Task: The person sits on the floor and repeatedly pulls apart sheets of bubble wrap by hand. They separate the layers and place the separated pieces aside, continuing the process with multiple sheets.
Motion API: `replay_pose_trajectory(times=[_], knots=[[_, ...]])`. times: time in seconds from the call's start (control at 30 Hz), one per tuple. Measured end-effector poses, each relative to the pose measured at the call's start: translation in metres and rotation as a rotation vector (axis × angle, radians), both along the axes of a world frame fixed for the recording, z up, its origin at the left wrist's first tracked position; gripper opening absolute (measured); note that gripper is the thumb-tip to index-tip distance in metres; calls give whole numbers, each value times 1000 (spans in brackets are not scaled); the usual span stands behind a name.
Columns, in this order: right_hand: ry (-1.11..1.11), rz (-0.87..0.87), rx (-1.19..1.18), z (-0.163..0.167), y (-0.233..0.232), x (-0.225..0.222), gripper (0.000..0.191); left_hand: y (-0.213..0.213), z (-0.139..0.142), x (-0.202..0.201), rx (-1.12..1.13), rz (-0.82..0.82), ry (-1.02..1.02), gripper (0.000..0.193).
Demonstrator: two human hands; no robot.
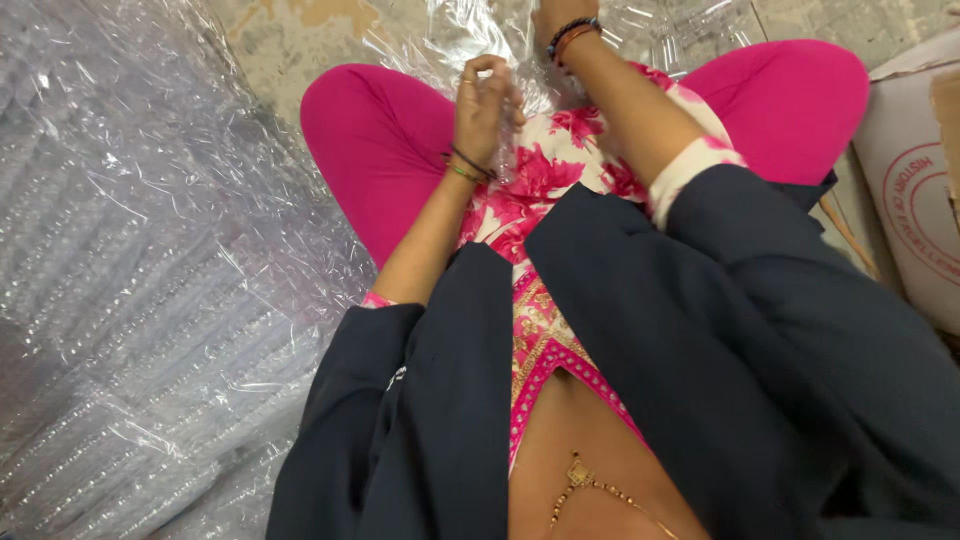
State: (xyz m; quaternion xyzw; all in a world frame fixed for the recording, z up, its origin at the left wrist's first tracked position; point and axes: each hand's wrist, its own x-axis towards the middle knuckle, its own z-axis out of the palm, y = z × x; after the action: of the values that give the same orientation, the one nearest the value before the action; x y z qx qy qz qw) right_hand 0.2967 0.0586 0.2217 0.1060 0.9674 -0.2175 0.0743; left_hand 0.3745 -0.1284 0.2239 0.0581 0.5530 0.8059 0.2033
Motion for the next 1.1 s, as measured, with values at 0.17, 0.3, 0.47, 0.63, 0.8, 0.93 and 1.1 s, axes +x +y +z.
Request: replay_pose_trajectory(times=[0.17,0.3,0.47,0.63,0.8,0.93,1.1], knots=[[325,-49,-302,1,-1,12,33,-32,-6,-19,44,133,-85,43],[362,92,-1170,28,13,60,36,-27,3,-39,-145,21,-98,48],[207,59,-1582,69,18,130,40,-4,26,-36,70,-191,-45,48],[166,63,-1656,91,29,153,32,1,56,-13,224,-220,-22,38],[232,241,-1423,107,55,156,29,-7,70,-2,4,-215,281,32],[134,415,-1350,128,74,163,21,-13,79,15,-179,-250,389,32],[206,413,-810,145,72,172,31,-15,109,32,-451,-341,733,62]])
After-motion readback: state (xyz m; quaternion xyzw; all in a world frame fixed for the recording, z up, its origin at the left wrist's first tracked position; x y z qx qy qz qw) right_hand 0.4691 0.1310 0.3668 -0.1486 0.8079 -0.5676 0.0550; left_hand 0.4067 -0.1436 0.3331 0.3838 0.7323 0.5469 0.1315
